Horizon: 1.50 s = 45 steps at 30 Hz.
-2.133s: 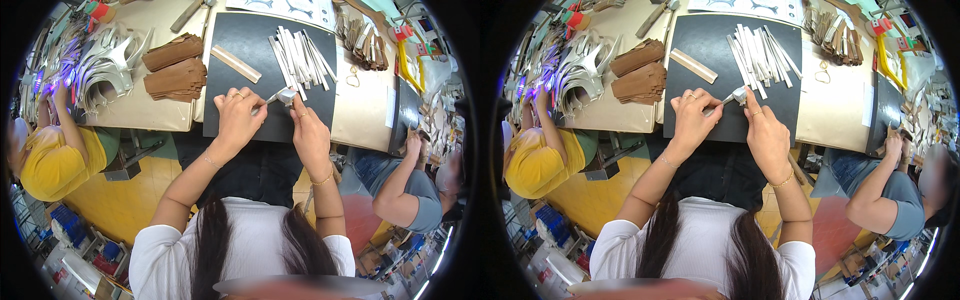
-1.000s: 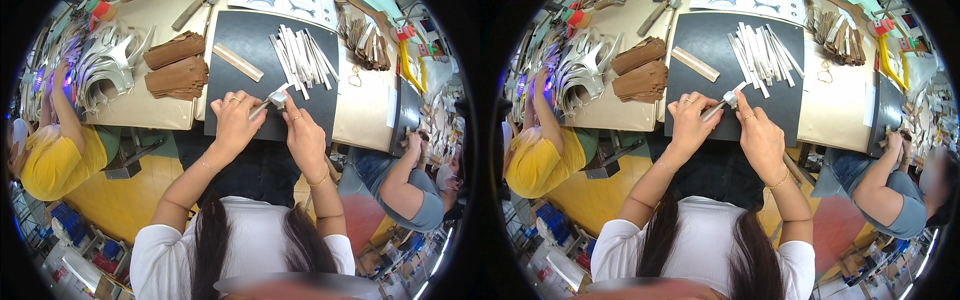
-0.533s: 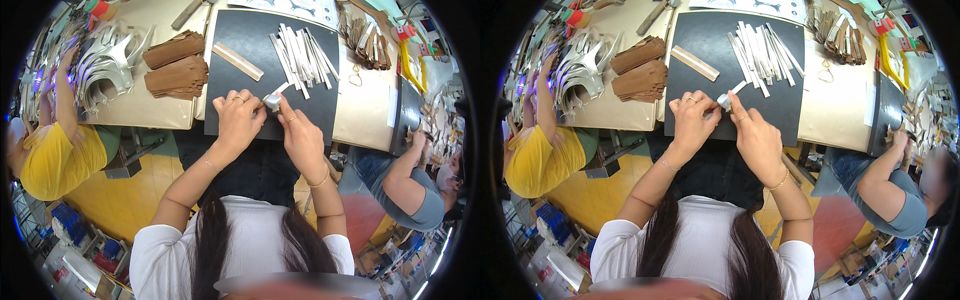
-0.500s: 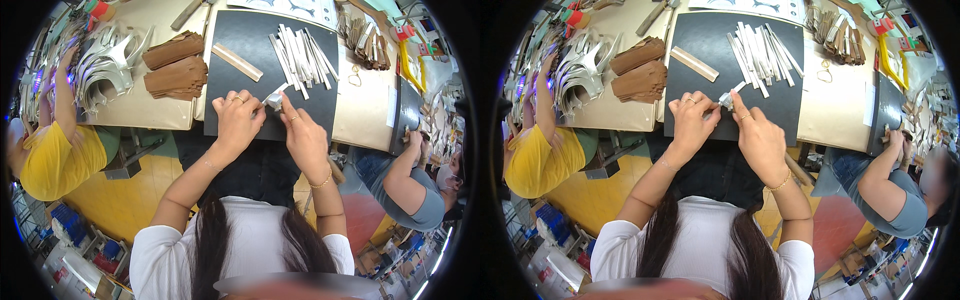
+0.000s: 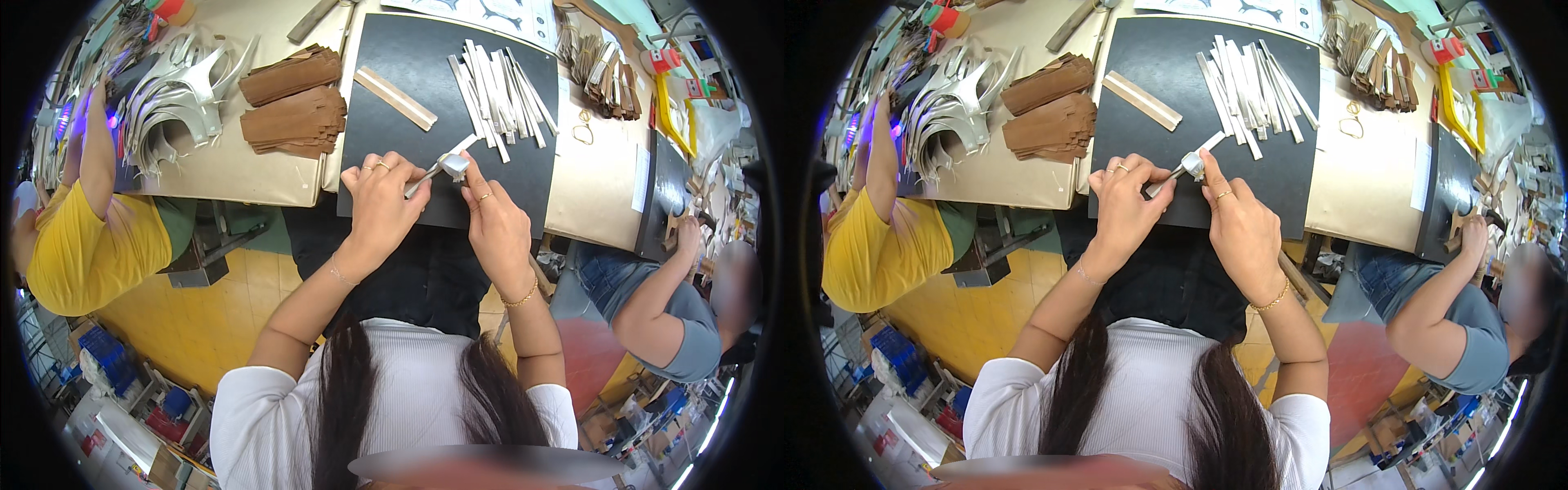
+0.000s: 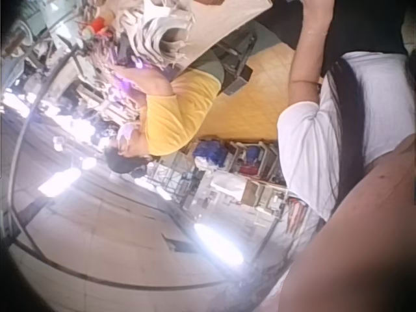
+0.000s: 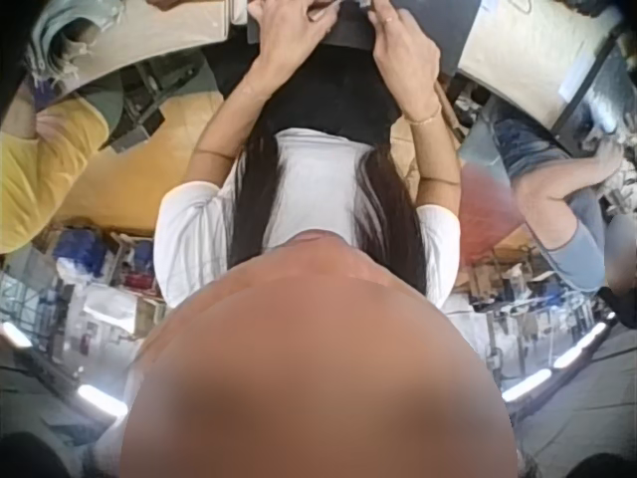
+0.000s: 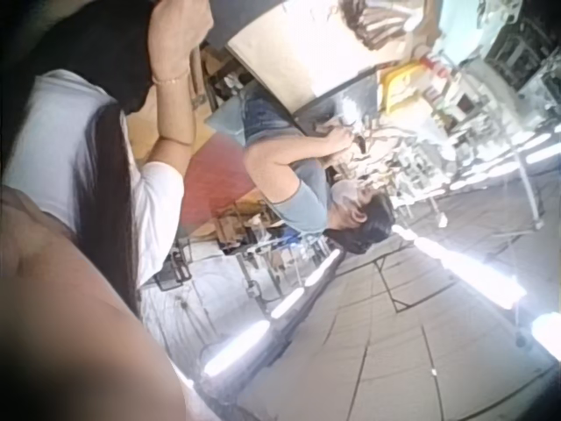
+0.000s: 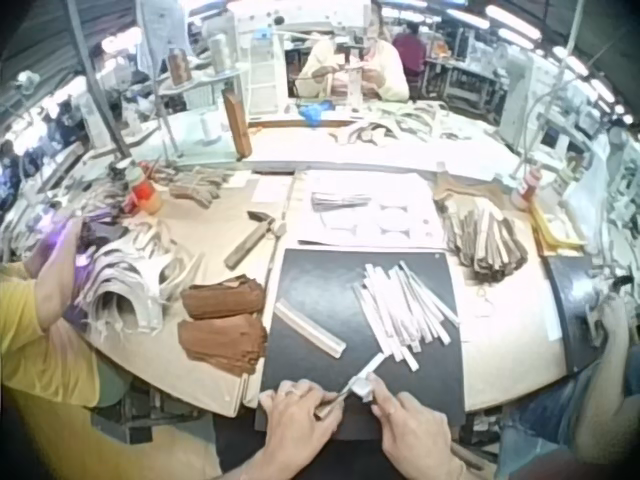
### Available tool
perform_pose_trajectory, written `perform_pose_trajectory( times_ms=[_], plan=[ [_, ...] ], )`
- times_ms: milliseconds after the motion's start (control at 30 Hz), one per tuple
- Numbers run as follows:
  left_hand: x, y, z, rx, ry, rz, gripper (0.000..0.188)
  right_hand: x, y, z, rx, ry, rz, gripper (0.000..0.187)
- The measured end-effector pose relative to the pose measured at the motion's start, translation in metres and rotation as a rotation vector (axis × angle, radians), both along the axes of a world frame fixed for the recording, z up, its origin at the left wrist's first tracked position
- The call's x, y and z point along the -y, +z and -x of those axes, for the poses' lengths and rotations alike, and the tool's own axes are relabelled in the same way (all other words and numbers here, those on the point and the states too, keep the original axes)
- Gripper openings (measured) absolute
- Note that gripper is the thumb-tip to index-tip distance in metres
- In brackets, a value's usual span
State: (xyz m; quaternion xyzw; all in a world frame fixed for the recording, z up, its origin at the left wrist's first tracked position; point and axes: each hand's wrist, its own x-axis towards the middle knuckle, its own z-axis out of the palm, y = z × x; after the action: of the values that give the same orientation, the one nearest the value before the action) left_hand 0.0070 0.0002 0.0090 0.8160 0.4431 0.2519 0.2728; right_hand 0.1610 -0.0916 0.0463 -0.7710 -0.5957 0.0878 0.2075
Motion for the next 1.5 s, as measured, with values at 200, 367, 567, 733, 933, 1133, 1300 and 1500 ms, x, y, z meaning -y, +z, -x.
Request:
perform_pose_trajectory(
  times_ms=[200, 367, 567, 733, 933, 1133, 1300, 1500],
  plan=[
    [-0.002, 0.000, -0.005, 0.001, 0.006, 0.015, 0.006, -0.003, 0.006, -0.004, 0.045, -0.016, 0.034, 0.049],
    [-0.002, 0.000, -0.004, -0.007, -0.001, 0.006, 0.008, 0.000, 0.015, 0.008, -0.098, 0.002, -0.085, 0.050],
    [-0.005, -0.002, -0.007, 0.009, -0.018, -0.018, 0.009, -0.008, 0.016, -0.006, 0.003, -0.057, -0.073, 0.051],
    [-0.010, -0.004, -0.018, 0.013, -0.034, -0.025, 0.007, -0.007, 0.005, -0.003, -0.014, 0.023, -0.119, 0.051],
    [-0.007, 0.000, -0.003, -0.012, -0.003, 0.029, 0.008, -0.005, -0.001, -0.004, 0.024, -0.030, 0.047, 0.046],
    [-0.006, -0.002, -0.003, -0.009, -0.004, -0.005, 0.006, -0.009, 0.008, -0.007, 0.027, -0.010, 0.015, 0.047],
    [-0.005, -0.002, -0.004, -0.006, -0.007, -0.015, 0.008, -0.007, 0.014, 0.006, -0.119, 0.017, -0.196, 0.049],
    [-0.005, -0.003, -0.004, 0.003, -0.010, -0.047, 0.009, -0.012, 0.014, 0.003, -0.029, 0.030, -0.039, 0.054]
  ],
)
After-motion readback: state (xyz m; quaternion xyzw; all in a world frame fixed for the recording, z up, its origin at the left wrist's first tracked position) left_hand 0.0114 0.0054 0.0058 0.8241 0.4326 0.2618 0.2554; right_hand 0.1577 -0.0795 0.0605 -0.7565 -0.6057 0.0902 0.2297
